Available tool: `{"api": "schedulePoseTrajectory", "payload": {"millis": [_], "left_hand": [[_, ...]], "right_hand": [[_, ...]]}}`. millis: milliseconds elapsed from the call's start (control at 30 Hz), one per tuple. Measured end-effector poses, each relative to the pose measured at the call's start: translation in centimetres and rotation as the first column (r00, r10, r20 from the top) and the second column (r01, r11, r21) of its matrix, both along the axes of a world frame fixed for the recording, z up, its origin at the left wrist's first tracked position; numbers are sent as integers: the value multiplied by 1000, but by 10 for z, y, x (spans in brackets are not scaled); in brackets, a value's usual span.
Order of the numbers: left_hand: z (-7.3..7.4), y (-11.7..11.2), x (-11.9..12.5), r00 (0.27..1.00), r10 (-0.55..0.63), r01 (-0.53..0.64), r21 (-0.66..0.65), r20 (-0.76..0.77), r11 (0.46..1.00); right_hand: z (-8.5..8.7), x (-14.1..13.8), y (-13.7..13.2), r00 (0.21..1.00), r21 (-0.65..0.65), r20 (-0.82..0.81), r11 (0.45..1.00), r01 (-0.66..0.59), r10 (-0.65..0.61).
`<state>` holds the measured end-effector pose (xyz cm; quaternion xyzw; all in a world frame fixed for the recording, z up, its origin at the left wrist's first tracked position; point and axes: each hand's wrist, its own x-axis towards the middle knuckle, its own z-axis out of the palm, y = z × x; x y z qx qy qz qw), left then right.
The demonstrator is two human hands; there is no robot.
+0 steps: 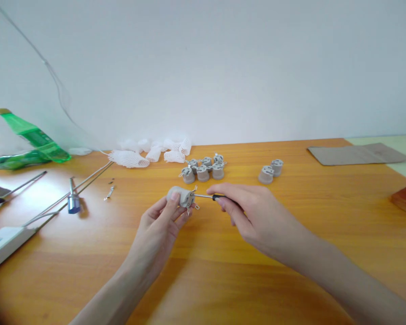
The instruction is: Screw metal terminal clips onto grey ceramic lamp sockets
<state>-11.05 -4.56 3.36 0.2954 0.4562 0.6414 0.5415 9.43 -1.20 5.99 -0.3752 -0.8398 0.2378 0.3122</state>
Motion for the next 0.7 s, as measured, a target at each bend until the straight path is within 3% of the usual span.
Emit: {"api": "schedulePoseTrajectory", "payload": {"millis": [100,200,467,700], "left_hand": [[-1,5,13,990,-14,14,-3,-138,1000],[-9,13,28,983,-34,32,-14,-182,999],[-37,19,44,956,-14,17,11,-293,1000],[-36,16,32,947,-72,78,6,-312,997]], "right_hand": [[-32,10,-7,970,-327,-227,945,13,-92],[-55,20,-7,902,-465,-378,885,11,-210],[-69,38,7,889,-351,-392,932,93,-236],[-71,37,9,853,-516,-440,856,17,-282]]}}
